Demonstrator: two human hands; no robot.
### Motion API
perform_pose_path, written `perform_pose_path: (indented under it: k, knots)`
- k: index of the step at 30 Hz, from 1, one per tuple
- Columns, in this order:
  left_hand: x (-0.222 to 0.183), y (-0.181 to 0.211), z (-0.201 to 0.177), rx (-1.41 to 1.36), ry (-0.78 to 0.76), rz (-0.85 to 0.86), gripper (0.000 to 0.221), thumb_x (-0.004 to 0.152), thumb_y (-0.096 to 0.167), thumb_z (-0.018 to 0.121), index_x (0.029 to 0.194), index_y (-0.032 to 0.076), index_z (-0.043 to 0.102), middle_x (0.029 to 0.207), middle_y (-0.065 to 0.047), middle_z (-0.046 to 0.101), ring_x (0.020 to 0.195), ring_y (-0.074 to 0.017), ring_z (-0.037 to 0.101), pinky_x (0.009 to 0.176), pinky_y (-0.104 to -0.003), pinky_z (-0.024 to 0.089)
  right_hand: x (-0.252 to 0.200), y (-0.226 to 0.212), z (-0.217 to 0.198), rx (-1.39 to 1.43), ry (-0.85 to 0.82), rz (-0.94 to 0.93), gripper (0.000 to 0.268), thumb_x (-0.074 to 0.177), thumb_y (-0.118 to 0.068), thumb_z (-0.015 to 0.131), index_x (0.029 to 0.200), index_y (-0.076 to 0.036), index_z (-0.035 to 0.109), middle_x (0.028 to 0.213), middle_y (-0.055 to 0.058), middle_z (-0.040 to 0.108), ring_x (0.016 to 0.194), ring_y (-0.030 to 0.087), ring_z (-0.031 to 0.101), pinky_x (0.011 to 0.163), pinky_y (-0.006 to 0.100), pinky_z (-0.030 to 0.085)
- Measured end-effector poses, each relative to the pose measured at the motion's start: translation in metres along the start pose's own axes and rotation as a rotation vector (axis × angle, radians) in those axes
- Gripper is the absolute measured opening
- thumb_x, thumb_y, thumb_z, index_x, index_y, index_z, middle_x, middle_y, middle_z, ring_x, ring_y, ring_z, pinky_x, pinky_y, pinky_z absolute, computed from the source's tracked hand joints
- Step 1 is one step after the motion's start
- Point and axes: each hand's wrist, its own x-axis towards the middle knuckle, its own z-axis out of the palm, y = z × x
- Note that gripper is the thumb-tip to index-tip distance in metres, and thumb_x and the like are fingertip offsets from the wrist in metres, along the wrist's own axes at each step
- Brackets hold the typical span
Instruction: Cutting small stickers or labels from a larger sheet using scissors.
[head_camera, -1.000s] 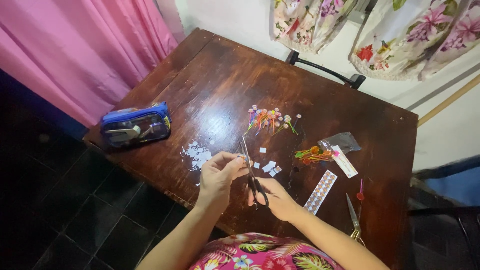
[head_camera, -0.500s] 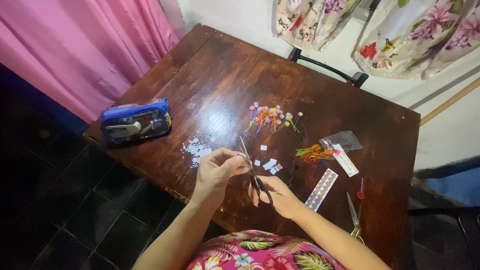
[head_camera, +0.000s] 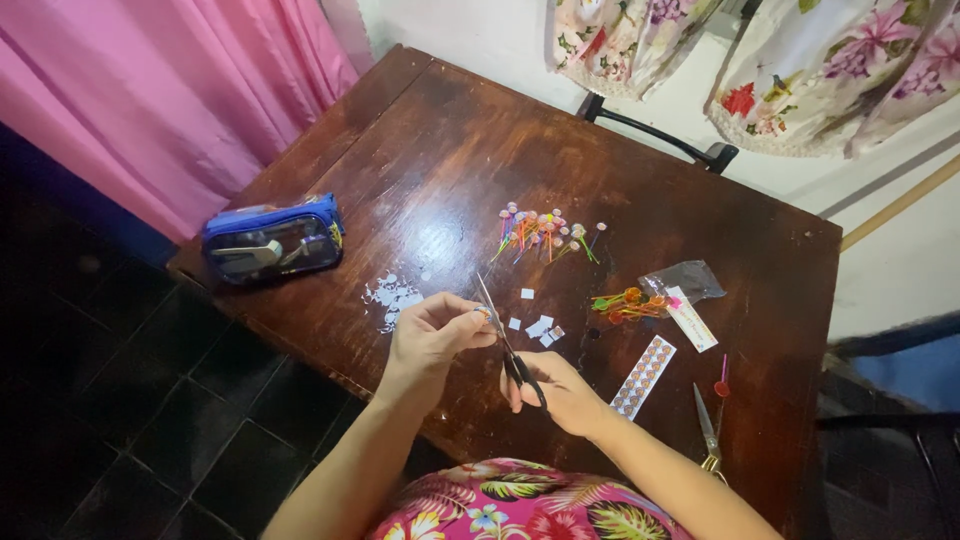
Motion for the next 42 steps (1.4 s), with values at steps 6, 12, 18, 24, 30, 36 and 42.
perform_pose_path:
  k: [6,12,18,24,30,36,42]
  knots:
    - [0.003,0.0,-0.007,0.024,-0.026,-0.036,0.011,0.091,0.007,0.074,0.094,-0.003,0.072,0.092,-0.011,0.076,0.08,-0.0164,0.073,0.078,-0.032,0.063,-0.002,-0.004,-0.001,0.008,-0.023,0.032,0.055,0.091,-0.058,0.068,0.081,-0.005,0.063,0.077,0.002,0.059,0.074,0.011,0.055,0.068,0.027,0.041]
    - [0.006,0.003,-0.017,0.049,-0.086,-0.051,0.01,0.09,0.007,0.074,0.094,-0.002,0.072,0.09,-0.012,0.076,0.08,-0.0169,0.073,0.076,-0.033,0.064,-0.002,-0.005,-0.003,0.003,-0.029,0.076,0.054,0.088,-0.058,0.07,0.083,-0.005,0.063,0.076,0.002,0.061,0.071,0.01,0.056,0.065,0.026,0.041]
    - [0.004,0.016,-0.021,0.091,-0.154,-0.047,0.011,0.091,0.008,0.073,0.092,-0.002,0.071,0.089,-0.012,0.075,0.081,-0.017,0.073,0.076,-0.032,0.063,-0.001,-0.007,-0.003,0.006,-0.063,0.095,0.052,0.089,-0.055,0.07,0.084,-0.004,0.064,0.074,0.001,0.061,0.069,0.009,0.055,0.063,0.026,0.04]
    - [0.002,0.028,-0.031,0.089,-0.187,-0.085,0.008,0.09,0.005,0.073,0.091,-0.003,0.071,0.09,-0.012,0.074,0.081,-0.0181,0.072,0.074,-0.031,0.06,0.006,-0.008,-0.001,0.001,-0.099,0.141,0.046,0.089,-0.05,0.071,0.084,-0.004,0.064,0.072,0.001,0.061,0.067,0.009,0.055,0.06,0.026,0.039]
    - [0.005,0.031,-0.052,0.15,-0.182,-0.092,0.008,0.09,0.005,0.073,0.089,-0.002,0.07,0.087,-0.012,0.075,0.078,-0.0169,0.071,0.072,-0.029,0.058,0.018,0.007,-0.005,0.016,-0.153,0.17,0.043,0.093,-0.043,0.07,0.08,-0.004,0.06,0.072,0.002,0.06,0.068,0.011,0.056,0.063,0.028,0.043]
    - [0.011,0.032,-0.072,0.233,-0.081,-0.156,0.01,0.087,0.008,0.074,0.09,-0.002,0.074,0.083,-0.008,0.077,0.074,-0.0131,0.071,0.069,-0.027,0.057,0.054,0.034,-0.024,0.022,-0.094,0.299,0.046,0.097,-0.047,0.053,0.079,-0.006,0.065,0.07,0.005,0.069,0.064,0.013,0.064,0.062,0.027,0.048]
    - [0.012,-0.007,-0.075,0.505,0.082,-0.3,0.014,0.086,0.016,0.078,0.089,0.002,0.078,0.074,-0.004,0.071,0.062,-0.0111,0.059,0.055,-0.026,0.044,0.048,0.047,-0.061,-0.176,0.057,0.527,0.036,0.098,-0.035,0.063,0.08,-0.004,0.065,0.068,0.003,0.063,0.06,0.011,0.058,0.057,0.027,0.047]
